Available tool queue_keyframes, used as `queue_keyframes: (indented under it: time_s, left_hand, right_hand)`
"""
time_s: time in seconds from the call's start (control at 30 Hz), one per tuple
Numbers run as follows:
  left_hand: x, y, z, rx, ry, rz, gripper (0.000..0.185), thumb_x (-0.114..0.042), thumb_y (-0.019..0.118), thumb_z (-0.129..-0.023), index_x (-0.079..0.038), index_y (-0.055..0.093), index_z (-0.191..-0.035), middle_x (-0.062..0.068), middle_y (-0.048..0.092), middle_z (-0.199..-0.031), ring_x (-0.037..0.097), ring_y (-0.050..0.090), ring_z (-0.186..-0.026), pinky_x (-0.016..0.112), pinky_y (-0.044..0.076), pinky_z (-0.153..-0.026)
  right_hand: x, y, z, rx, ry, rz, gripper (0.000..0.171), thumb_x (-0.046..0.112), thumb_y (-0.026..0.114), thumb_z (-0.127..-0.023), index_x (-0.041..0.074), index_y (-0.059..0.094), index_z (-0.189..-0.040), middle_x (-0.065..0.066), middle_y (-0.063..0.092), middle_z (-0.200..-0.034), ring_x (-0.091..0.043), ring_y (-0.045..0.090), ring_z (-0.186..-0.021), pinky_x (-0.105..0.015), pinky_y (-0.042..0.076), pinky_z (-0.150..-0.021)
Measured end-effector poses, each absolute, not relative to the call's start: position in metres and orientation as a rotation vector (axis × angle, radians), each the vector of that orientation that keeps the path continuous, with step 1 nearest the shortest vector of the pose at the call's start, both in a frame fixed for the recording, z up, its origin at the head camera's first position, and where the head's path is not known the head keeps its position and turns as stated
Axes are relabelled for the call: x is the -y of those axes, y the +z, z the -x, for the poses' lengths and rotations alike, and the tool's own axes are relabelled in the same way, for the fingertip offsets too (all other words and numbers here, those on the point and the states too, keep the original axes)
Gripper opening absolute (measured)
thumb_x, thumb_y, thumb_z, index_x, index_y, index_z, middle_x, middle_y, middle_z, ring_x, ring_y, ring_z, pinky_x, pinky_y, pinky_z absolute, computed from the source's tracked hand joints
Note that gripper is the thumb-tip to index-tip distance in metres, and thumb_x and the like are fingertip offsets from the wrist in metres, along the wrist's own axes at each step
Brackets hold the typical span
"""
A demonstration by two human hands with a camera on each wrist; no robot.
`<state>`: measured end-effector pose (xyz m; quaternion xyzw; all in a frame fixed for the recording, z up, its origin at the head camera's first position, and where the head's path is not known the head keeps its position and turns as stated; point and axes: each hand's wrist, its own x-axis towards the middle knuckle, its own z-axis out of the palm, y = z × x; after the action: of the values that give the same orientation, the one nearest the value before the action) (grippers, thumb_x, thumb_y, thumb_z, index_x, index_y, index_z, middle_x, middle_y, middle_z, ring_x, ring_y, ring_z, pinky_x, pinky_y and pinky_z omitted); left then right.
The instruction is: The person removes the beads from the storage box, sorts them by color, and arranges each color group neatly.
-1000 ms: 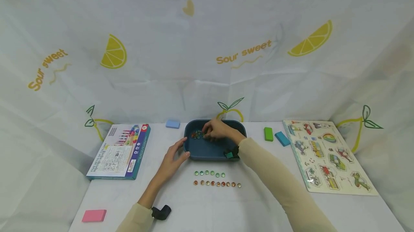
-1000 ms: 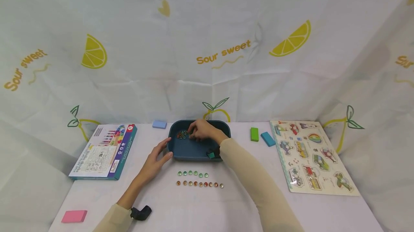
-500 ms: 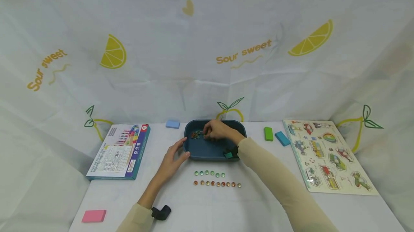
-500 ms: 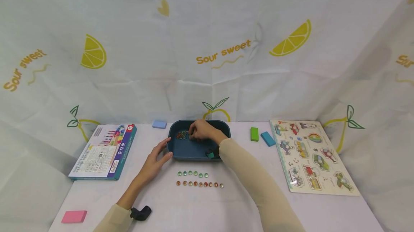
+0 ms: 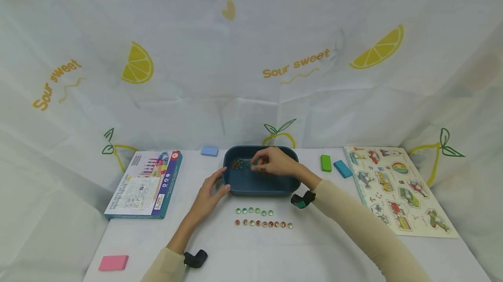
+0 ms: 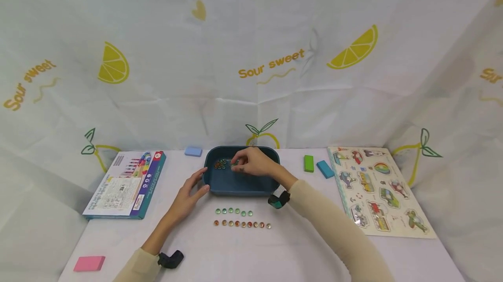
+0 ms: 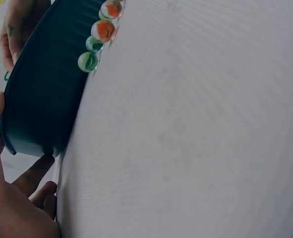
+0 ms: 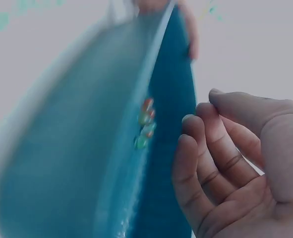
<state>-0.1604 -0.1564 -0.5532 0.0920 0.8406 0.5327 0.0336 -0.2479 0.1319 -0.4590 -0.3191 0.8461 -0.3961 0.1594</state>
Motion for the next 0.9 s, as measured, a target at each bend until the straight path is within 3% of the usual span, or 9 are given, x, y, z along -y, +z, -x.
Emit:
queue_keyframes:
  time_s: [0.37, 0.53, 0.67, 0.9]
  left_hand:
    - [0.155, -0.551, 0.160, -2.595, 1.622, -0.265, 0.062, -0.044, 0.068, -0.103, -0.042, 0.043, -0.159, 0.010, 0.046, -0.166, 0.036, 0.040, -0.157, 0.068, 0.027, -0.129]
    - [0.155, -0.551, 0.160, -2.603, 1.623, -0.283, 0.062, -0.044, 0.068, -0.103, -0.041, 0.043, -0.160, 0.011, 0.046, -0.166, 0.037, 0.040, -0.157, 0.068, 0.027, -0.129]
    - [0.155, -0.551, 0.160, -2.603, 1.618, -0.269, 0.062, -0.044, 0.068, -0.103, -0.042, 0.043, -0.160, 0.011, 0.046, -0.166, 0.037, 0.039, -0.158, 0.068, 0.026, -0.129]
    - [0.155, -0.551, 0.160, -2.596, 1.610, -0.275, 0.062, -0.045, 0.067, -0.104, -0.043, 0.042, -0.160, 0.010, 0.044, -0.167, 0.036, 0.038, -0.158, 0.069, 0.026, -0.129]
  right_hand:
    - [-0.175, -0.464, 0.163, -2.348, -1.371, 0.810, 0.029, 0.023, 0.075, -0.100, 0.002, 0.074, -0.121, -0.021, 0.074, -0.088, -0.024, 0.069, -0.067, -0.036, 0.062, -0.060]
    - [-0.192, -0.480, 0.135, -2.386, -1.385, 0.812, 0.025, 0.020, 0.075, -0.100, 0.002, 0.075, -0.118, -0.016, 0.073, -0.084, -0.010, 0.064, -0.065, -0.028, 0.059, -0.055]
    - [-0.197, -0.497, 0.127, -2.469, -1.309, 0.841, 0.019, 0.015, 0.077, -0.098, 0.005, 0.077, -0.113, -0.005, 0.073, -0.080, 0.002, 0.059, -0.066, -0.021, 0.054, -0.057]
    - [-0.197, -0.517, 0.126, -2.575, -1.160, 0.869, 0.014, 0.012, 0.080, -0.094, 0.010, 0.079, -0.108, 0.009, 0.067, -0.074, 0.007, 0.052, -0.063, -0.017, 0.050, -0.056]
